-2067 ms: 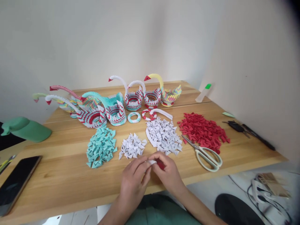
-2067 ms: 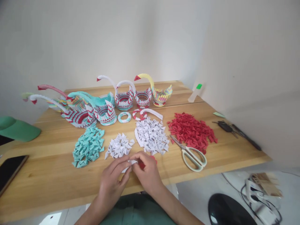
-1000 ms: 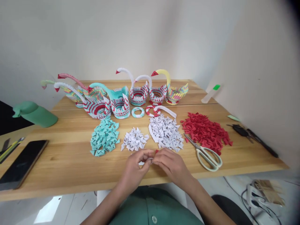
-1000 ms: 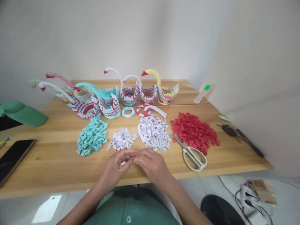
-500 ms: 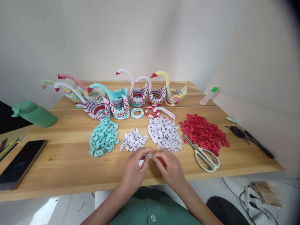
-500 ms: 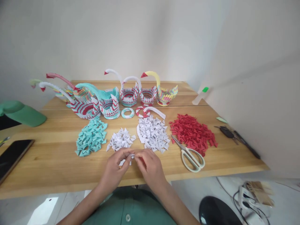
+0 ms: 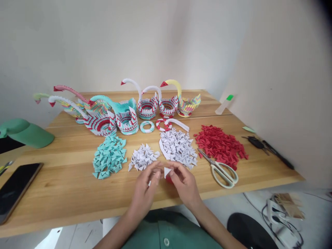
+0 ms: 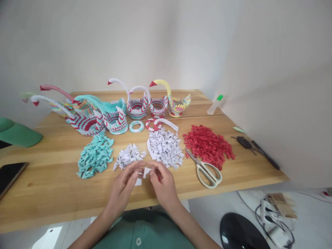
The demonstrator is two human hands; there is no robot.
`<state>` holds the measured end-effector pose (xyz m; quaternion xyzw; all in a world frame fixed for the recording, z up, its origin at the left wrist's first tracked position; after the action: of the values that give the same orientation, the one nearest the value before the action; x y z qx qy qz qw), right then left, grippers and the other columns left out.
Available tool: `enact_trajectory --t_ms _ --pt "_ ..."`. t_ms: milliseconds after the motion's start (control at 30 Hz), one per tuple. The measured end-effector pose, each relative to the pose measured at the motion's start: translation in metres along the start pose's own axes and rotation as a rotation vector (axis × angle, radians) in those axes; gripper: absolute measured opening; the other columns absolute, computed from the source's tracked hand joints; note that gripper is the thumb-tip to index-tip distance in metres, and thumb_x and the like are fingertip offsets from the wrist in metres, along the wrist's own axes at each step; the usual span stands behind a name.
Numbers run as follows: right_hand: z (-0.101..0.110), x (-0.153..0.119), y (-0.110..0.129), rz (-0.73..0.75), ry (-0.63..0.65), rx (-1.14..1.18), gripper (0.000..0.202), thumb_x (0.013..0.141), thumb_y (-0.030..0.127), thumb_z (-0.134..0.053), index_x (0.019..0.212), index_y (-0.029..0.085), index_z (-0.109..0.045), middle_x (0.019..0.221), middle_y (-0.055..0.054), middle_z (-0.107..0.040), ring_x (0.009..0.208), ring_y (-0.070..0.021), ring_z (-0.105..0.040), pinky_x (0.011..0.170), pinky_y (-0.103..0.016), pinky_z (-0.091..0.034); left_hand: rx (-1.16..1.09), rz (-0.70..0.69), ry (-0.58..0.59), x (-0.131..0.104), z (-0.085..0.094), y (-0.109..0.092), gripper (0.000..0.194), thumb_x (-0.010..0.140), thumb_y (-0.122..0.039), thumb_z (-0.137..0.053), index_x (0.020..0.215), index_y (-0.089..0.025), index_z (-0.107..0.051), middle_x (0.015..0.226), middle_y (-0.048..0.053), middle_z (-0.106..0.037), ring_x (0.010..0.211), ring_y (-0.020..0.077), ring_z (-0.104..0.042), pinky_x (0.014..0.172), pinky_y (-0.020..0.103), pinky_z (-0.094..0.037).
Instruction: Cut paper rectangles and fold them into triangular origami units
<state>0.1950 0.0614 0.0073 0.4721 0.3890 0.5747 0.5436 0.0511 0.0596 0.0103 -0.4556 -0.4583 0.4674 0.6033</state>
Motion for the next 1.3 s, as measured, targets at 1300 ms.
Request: enact_trajectory --t_ms 1300 --pt "-0.017 -0.005 -0.017 -0.125 0.114 0.149 0.033 0.076 0.03 -0.068 0.107 0.019 -0.071 0.073 -0.001 -0.068 0.067 -0.0156 -0.063 0.066 -0.028 -0.055 0.094 -0.046 -0.075 0.002 0.018 0.009 0.021 0.089 -0.024 -0.057 0.1 -0.02 -0.075 0.075 0.002 -0.076 0.066 0.0157 -0.068 0.068 0.024 -0.052"
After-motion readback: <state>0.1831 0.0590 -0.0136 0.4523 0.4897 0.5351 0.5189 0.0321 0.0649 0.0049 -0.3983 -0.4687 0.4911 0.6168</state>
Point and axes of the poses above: each hand's wrist, its own x-axis towards the middle knuckle, its own z-axis out of the back of the hand, y = z × x, the point moved 9 cm from there along x, towards the middle knuckle
